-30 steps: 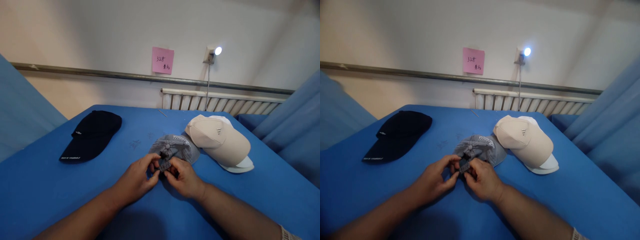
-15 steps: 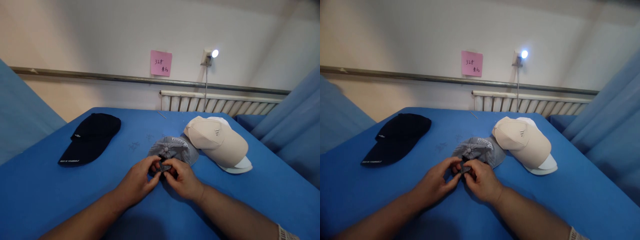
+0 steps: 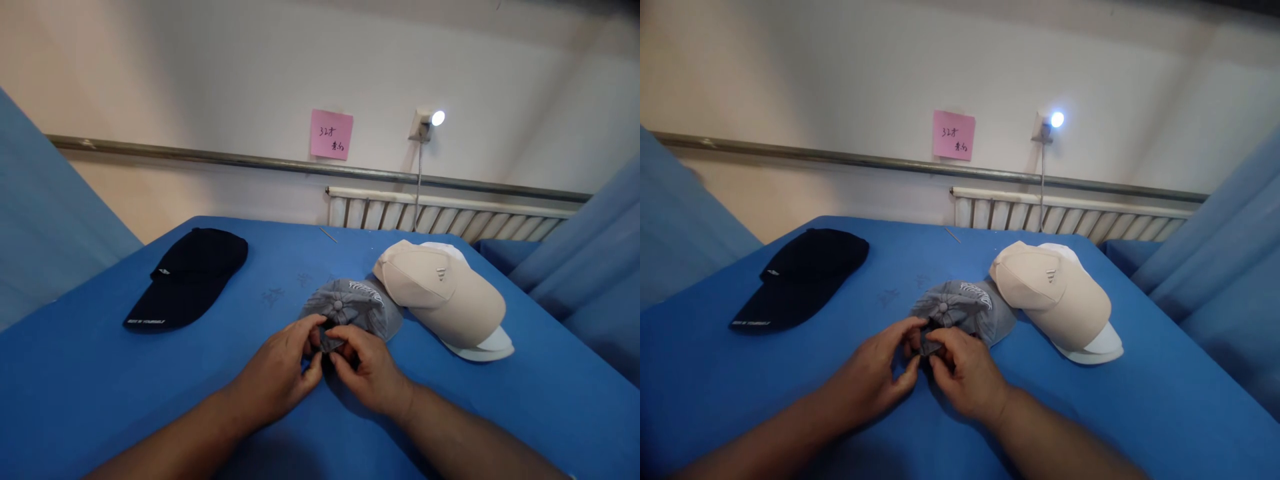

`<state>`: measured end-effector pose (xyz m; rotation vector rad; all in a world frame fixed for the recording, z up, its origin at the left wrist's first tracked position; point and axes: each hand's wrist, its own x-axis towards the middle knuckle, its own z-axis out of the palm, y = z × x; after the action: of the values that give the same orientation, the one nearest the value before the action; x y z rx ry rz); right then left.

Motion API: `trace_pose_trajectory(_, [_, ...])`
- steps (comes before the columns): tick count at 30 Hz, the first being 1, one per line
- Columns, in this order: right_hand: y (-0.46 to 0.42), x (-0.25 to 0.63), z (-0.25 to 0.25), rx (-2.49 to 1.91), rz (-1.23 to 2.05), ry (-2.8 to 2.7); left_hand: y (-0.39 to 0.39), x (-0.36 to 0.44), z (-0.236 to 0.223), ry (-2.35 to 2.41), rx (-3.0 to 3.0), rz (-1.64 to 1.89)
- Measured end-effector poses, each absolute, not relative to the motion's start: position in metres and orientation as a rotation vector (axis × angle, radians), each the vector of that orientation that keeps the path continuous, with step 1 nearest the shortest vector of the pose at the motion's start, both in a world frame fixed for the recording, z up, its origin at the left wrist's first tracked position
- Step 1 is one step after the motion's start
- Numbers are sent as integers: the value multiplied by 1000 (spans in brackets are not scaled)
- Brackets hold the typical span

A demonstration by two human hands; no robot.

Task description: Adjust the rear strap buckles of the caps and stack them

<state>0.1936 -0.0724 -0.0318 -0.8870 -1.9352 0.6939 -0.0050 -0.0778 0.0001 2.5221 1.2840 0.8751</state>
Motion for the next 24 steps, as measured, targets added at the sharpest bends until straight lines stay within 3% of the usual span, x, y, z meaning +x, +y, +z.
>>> trace_pose_trajectory(14, [-65,196,-30,-779,988,-1899,-77,-3,3,1093,2424,897])
trace_pose_trajectory(24, [-75,193,-26,-905,772,-1916,-77,0,7,1066,2213,926])
